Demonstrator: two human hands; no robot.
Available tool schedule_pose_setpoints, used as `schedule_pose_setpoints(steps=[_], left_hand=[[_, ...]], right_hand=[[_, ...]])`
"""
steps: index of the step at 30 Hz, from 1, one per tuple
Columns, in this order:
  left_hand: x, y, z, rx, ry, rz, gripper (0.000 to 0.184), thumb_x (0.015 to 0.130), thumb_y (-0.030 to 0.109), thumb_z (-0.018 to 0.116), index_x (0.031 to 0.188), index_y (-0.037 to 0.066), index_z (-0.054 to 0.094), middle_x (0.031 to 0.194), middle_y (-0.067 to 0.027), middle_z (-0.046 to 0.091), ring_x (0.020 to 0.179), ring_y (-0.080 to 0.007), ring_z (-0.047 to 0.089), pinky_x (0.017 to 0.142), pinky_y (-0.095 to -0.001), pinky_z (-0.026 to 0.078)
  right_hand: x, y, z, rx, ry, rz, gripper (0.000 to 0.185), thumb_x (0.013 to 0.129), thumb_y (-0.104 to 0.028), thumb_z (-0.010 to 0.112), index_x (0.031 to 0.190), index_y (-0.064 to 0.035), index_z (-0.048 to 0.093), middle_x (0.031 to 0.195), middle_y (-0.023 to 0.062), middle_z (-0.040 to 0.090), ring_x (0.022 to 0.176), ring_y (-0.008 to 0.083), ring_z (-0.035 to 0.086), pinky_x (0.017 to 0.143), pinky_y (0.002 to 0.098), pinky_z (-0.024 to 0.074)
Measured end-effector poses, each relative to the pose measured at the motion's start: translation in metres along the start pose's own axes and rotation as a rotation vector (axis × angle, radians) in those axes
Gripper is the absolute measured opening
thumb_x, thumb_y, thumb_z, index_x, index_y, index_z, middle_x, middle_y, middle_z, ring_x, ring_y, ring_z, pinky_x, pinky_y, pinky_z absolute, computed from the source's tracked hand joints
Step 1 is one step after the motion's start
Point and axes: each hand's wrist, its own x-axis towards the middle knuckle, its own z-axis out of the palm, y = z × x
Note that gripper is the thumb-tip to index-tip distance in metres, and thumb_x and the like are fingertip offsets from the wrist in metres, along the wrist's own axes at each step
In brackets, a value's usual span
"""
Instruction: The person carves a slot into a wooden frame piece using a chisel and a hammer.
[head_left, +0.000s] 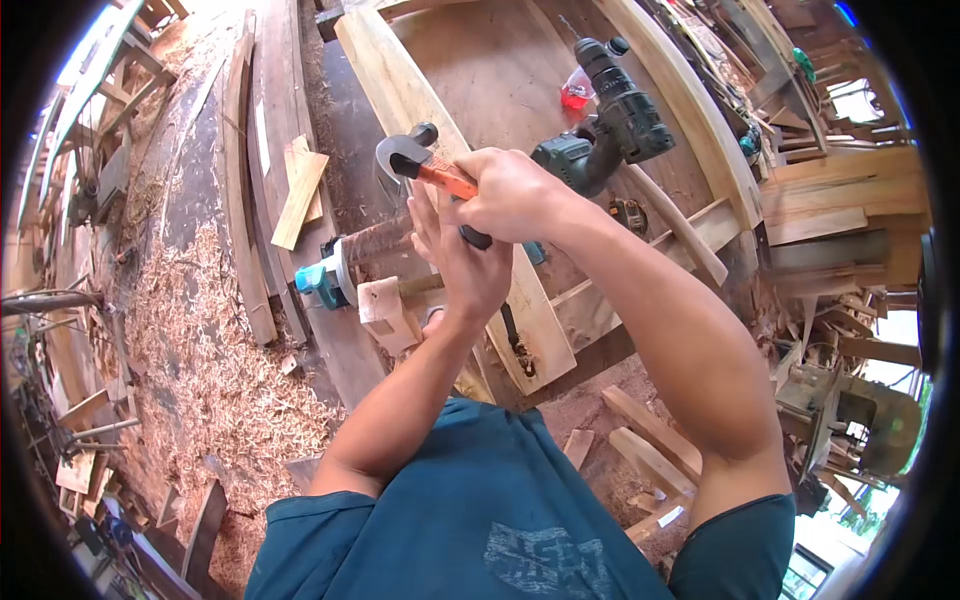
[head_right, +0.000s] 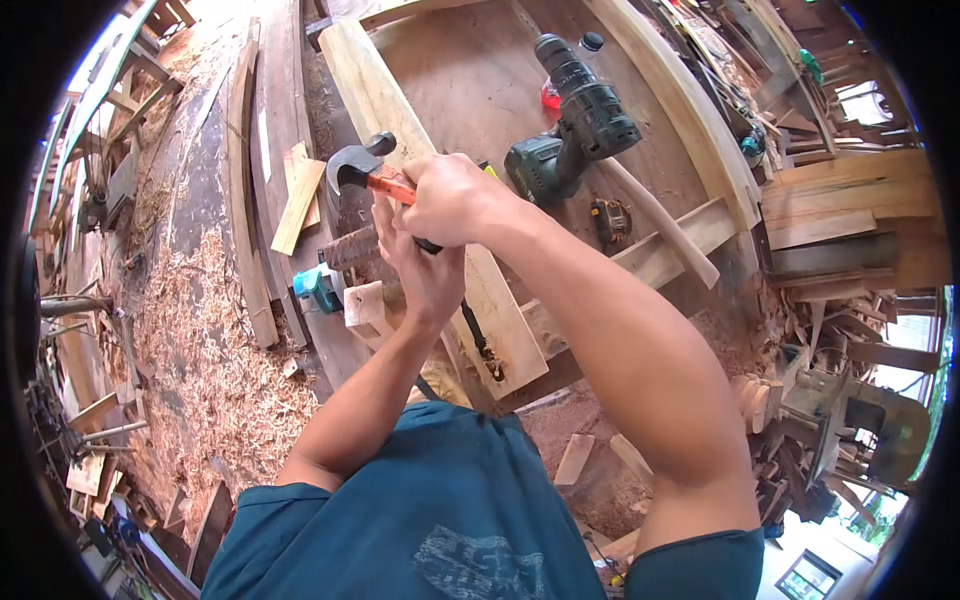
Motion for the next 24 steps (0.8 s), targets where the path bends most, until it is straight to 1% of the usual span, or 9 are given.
schedule_pose_setpoints(steps=[4, 13, 14, 16, 19, 21, 22, 23, 24], left_hand=[[0.0, 0.002, 0.003, 0.093, 0.003, -0.137, 0.075, 0.088, 0.035, 0.071, 0.151, 0.012, 0.037, 0.162, -0.0295, 0.014, 0.15, -0.0485, 0.011, 0.116, -0.0629, 0.013], [0.011, -0.028, 0.024, 0.134, -0.035, -0.286, 0.088, 0.087, 0.046, 0.067, 0.155, 0.006, 0.027, 0.162, -0.0298, 0.015, 0.151, -0.0468, 0.011, 0.116, -0.0647, 0.017], [0.009, -0.059, 0.039, 0.288, -0.058, -0.172, 0.087, 0.087, 0.046, 0.067, 0.154, 0.005, 0.029, 0.161, -0.0321, 0.016, 0.149, -0.0472, 0.018, 0.117, -0.0613, 0.019], [0.021, -0.05, 0.032, 0.096, -0.046, -0.155, 0.085, 0.088, 0.046, 0.066, 0.152, 0.002, 0.031, 0.159, -0.0349, 0.019, 0.148, -0.0484, 0.021, 0.118, -0.0577, 0.02], [0.021, -0.046, 0.016, -0.243, -0.024, -0.218, 0.067, 0.091, 0.026, 0.066, 0.144, -0.003, 0.037, 0.147, -0.0327, 0.041, 0.128, -0.0373, 0.05, 0.106, -0.0423, 0.041], [0.013, -0.023, -0.011, -0.681, -0.026, -0.471, 0.057, 0.092, 0.013, 0.065, 0.14, -0.004, 0.04, 0.139, -0.0271, 0.052, 0.114, -0.0269, 0.06, 0.095, -0.034, 0.049], [0.01, -0.029, -0.014, -0.64, 0.027, -0.485, 0.052, 0.089, 0.0, 0.061, 0.138, -0.004, 0.042, 0.127, -0.0171, 0.059, 0.096, -0.0156, 0.062, 0.082, -0.0264, 0.05], [0.01, -0.042, -0.012, -0.684, 0.117, -0.435, 0.05, 0.09, -0.001, 0.059, 0.136, -0.001, 0.04, 0.12, -0.0153, 0.06, 0.094, -0.0192, 0.064, 0.079, -0.0309, 0.054], [0.013, -0.035, -0.026, -0.784, 0.189, -0.585, 0.049, 0.091, -0.001, 0.058, 0.136, 0.002, 0.038, 0.119, -0.0148, 0.06, 0.092, -0.0206, 0.065, 0.075, -0.0328, 0.055]], right_hand=[[0.011, 0.008, 0.012, 0.008, 0.057, 0.019, 0.035, 0.078, -0.026, 0.069, 0.103, -0.0012, 0.067, 0.1, 0.0244, 0.069, 0.098, 0.0374, 0.068, 0.086, 0.0437, 0.0527], [0.04, 0.025, 0.049, -0.086, 0.181, 0.122, 0.037, 0.082, -0.027, 0.067, 0.112, -0.005, 0.067, 0.109, 0.0256, 0.069, 0.106, 0.0374, 0.067, 0.092, 0.0451, 0.053], [0.039, 0.024, 0.061, -0.089, 0.231, 0.167, 0.038, 0.083, -0.027, 0.067, 0.114, -0.0056, 0.067, 0.109, 0.026, 0.069, 0.108, 0.0373, 0.067, 0.093, 0.0455, 0.0528], [0.026, 0.016, 0.061, -0.089, 0.309, 0.16, 0.039, 0.085, -0.024, 0.064, 0.119, -0.0064, 0.064, 0.109, 0.0274, 0.068, 0.109, 0.0386, 0.066, 0.093, 0.0479, 0.0519], [-0.015, 0.021, 0.032, 0.02, 0.221, 0.076, 0.034, 0.086, -0.021, 0.062, 0.116, -0.006, 0.065, 0.103, 0.0293, 0.068, 0.102, 0.0425, 0.066, 0.09, 0.0505, 0.0515], [-0.051, 0.043, 0.034, -0.062, 0.327, -0.035, 0.026, 0.087, -0.017, 0.06, 0.109, -0.0044, 0.064, 0.096, 0.0302, 0.066, 0.093, 0.0464, 0.065, 0.082, 0.0513, 0.0512], [-0.076, 0.05, 0.038, 0.04, 0.329, -0.012, 0.022, 0.086, -0.014, 0.061, 0.104, -0.0025, 0.063, 0.094, 0.0294, 0.067, 0.093, 0.0461, 0.065, 0.081, 0.0517, 0.052], [-0.103, 0.055, 0.046, 0.144, 0.327, 0.015, 0.018, 0.085, -0.012, 0.061, 0.098, -0.0005, 0.062, 0.092, 0.0286, 0.067, 0.093, 0.0458, 0.065, 0.079, 0.0521, 0.0529], [-0.125, 0.065, 0.063, 0.191, 0.328, 0.031, 0.016, 0.085, -0.009, 0.06, 0.099, 0.0001, 0.061, 0.091, 0.0284, 0.067, 0.092, 0.0461, 0.065, 0.079, 0.0527, 0.0525]])
